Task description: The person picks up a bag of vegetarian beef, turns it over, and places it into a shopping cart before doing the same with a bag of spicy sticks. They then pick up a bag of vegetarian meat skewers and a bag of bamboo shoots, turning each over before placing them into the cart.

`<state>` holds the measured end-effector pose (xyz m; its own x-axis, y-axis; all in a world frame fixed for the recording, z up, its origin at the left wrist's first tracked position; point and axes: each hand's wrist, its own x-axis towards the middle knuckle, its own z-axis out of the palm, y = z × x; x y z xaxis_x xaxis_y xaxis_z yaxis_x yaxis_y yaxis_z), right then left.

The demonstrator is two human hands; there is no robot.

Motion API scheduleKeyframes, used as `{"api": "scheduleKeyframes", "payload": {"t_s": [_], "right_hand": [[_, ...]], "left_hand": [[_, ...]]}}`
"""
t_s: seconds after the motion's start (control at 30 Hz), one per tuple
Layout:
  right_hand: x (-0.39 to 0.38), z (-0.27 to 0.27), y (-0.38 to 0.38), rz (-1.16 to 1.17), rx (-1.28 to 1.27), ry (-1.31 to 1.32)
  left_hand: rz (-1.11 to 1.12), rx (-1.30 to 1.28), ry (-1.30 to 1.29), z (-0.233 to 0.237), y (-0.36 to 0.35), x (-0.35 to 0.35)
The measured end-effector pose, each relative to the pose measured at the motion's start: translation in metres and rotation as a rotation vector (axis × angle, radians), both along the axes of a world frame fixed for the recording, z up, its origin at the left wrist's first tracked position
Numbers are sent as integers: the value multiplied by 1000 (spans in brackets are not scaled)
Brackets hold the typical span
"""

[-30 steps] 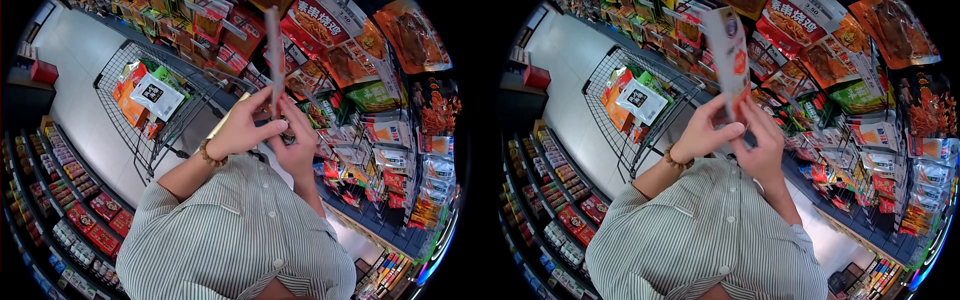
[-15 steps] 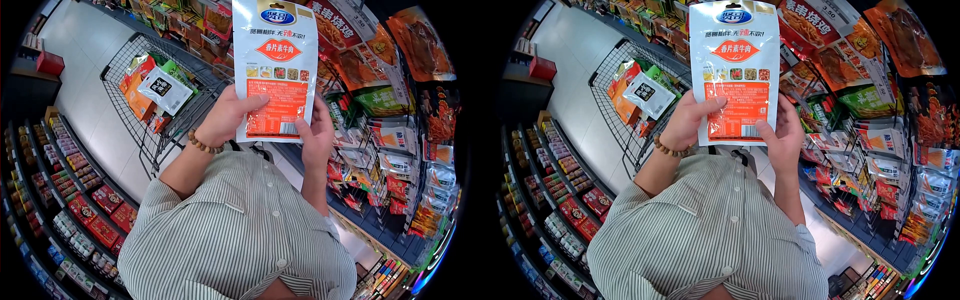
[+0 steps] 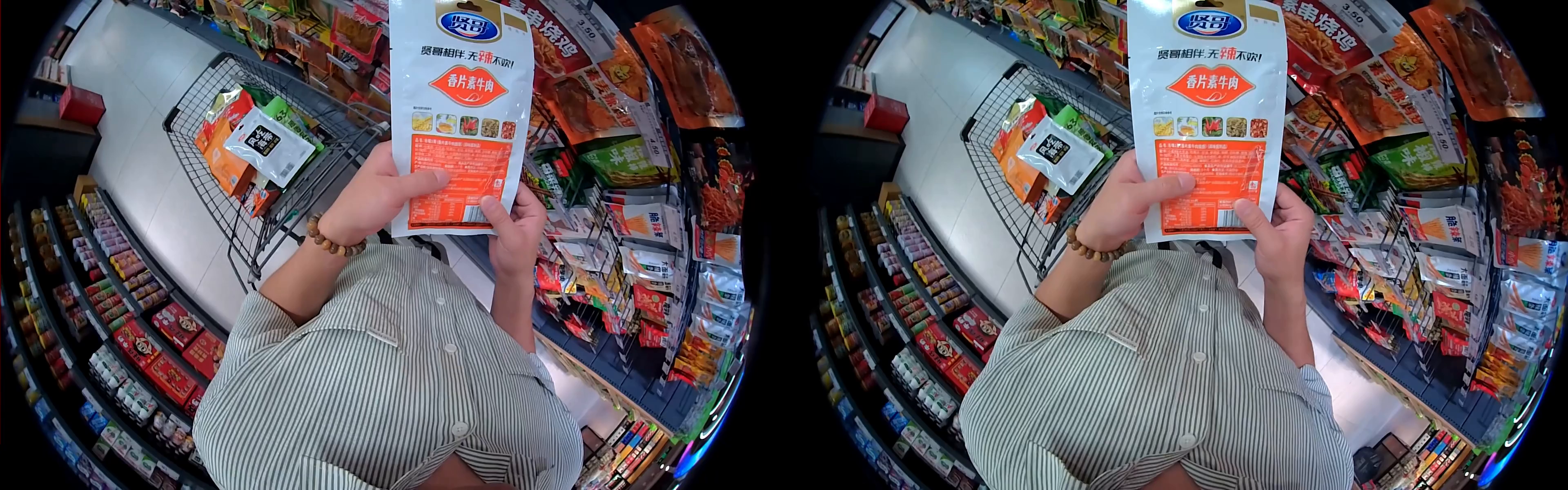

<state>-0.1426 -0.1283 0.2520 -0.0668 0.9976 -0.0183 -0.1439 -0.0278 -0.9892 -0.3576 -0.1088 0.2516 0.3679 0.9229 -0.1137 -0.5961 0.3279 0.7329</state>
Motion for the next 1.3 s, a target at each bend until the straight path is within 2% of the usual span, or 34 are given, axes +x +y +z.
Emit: {"api": "scheduleKeyframes", "payload": {"t_s": [0.17,0.27,0.5,0.67,1.3], "right_hand": [[-2,-1,3,-50,41,11],[-2,-2,6,-69,28,1],[-1,0,8,-32,0,33],[1,7,10,144,-42,16],[1,7,7,183,-43,-85]], "left_hand": [[-66,121,122,-7,-1,-3],[-88,73,190,-2,-3,-5],[-124,155,205,-8,-3,-9],[-93,178,206,-8,-4,-11],[-79,170,204,-7,-9,-12]]}}
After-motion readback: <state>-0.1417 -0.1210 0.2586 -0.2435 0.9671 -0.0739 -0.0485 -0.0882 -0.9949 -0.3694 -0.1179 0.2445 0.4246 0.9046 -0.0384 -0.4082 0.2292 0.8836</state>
